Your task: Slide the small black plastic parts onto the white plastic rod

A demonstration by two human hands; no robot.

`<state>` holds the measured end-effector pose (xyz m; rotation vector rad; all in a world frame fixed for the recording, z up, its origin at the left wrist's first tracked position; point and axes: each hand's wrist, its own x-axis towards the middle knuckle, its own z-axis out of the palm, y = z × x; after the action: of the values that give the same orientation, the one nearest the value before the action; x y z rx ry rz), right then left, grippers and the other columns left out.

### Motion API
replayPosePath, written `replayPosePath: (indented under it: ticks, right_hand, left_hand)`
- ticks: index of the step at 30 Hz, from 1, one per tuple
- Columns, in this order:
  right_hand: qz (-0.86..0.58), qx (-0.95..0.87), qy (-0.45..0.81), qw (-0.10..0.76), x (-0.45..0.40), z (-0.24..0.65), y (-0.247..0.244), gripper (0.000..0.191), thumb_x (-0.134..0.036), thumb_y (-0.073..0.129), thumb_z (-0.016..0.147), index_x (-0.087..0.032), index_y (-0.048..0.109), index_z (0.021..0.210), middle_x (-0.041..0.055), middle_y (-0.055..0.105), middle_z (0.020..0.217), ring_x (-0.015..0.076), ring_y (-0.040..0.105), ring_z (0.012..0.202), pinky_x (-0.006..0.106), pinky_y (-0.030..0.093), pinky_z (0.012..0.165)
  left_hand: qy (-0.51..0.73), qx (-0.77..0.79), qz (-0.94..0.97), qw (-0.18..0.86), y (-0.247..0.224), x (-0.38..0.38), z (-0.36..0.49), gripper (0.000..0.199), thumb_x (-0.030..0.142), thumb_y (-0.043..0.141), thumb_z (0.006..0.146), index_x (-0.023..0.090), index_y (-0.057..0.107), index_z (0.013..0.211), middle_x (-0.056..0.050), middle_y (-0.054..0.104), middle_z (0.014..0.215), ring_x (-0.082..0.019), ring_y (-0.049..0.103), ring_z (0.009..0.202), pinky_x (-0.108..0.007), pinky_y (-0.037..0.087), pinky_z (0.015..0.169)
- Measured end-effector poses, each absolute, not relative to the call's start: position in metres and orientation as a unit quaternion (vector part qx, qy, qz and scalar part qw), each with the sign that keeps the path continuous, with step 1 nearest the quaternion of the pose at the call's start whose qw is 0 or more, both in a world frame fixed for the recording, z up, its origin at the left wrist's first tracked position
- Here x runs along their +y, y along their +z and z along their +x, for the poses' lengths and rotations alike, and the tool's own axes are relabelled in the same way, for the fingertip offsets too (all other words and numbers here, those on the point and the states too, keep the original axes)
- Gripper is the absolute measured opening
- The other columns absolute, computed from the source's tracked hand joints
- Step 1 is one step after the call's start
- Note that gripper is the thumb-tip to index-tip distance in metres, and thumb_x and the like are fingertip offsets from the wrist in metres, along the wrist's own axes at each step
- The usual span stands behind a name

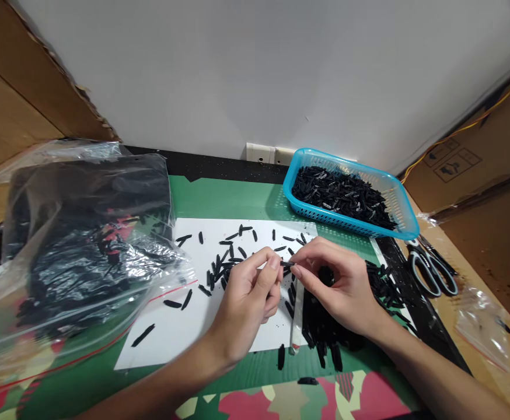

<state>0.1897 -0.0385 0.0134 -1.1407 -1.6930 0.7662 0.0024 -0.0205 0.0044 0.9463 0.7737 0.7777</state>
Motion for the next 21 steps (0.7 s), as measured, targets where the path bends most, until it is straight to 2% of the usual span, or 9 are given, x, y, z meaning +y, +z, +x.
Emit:
replayPosePath:
  ticks: [9, 21]
  right_hand:
    - [-0.464, -0.676, 0.323, 0.473, -0.0374, 0.189, 0.0129, 0.007, -0.018, 0.071, 0.098, -0.021, 0.075, 0.102, 0.0025, 0.071, 0.09, 0.0146, 0.063, 0.076, 0.027, 0.051, 0.064]
    - [-0.452, -0.698, 0.321, 0.453, -0.0375, 0.188, 0.0158, 0.007, -0.016, 0.068, 0.099, -0.02, 0.074, 0.096, 0.0005, 0.068, 0.083, 0.0129, 0.06, 0.072, 0.027, 0.048, 0.065]
  left_hand:
    - [0.362, 0.354, 0.434, 0.745, 0.0069, -0.0197, 0.0036, 0.038, 0.055, 0.06, 0.103, 0.022, 0.049, 0.087, 0.013, 0.033, 0.05, -0.003, 0.02, 0.042, -0.012, 0.018, 0.041]
    - [0.362, 0.359, 0.459, 0.727, 0.0038, -0.0205, 0.0037, 0.039, 0.054, 0.057, 0.105, 0.022, 0.048, 0.084, 0.012, 0.031, 0.05, -0.005, 0.022, 0.043, -0.015, 0.02, 0.043]
